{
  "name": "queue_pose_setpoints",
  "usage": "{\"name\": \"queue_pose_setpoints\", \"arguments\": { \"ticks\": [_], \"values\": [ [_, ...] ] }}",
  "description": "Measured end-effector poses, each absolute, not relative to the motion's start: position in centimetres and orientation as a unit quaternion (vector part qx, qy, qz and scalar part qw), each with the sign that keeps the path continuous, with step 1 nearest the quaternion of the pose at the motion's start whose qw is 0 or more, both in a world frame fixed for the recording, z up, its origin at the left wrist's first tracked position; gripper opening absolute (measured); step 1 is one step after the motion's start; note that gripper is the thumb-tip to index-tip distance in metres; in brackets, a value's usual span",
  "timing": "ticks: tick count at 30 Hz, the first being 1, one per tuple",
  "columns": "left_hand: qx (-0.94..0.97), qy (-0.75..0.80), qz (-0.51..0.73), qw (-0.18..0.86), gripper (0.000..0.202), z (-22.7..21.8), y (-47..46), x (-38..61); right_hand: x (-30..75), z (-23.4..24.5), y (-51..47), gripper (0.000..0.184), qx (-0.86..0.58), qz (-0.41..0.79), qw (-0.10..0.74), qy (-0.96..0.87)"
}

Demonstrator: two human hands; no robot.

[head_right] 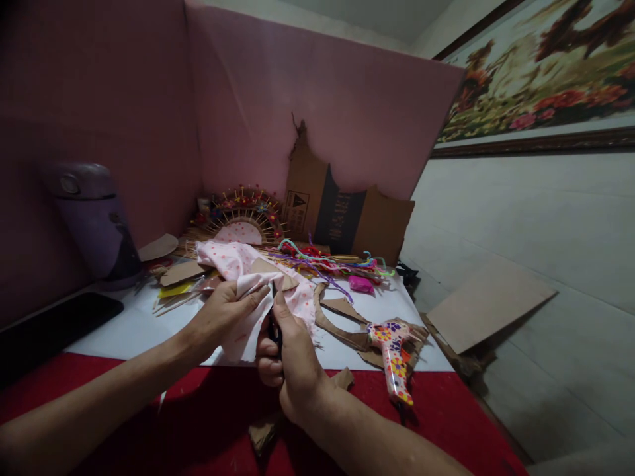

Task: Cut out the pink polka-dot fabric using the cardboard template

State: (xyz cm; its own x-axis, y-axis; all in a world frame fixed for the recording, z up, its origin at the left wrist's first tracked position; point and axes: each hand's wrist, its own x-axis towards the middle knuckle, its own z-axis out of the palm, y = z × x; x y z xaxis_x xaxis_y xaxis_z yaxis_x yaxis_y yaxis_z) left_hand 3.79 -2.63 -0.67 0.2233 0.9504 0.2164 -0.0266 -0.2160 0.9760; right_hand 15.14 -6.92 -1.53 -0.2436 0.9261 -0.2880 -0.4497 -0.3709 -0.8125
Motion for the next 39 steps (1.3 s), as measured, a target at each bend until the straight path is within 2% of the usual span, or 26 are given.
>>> {"name": "queue_pose_setpoints", "arguments": {
  "ticks": [39],
  "values": [
    [0.604, 0.374, 0.493, 0.503, 0.022, -0.68, -2.68, 3.77, 15.09, -1.38, -6.82, 0.052, -0.384, 0.735, 0.473, -0.299]
  ]
}}
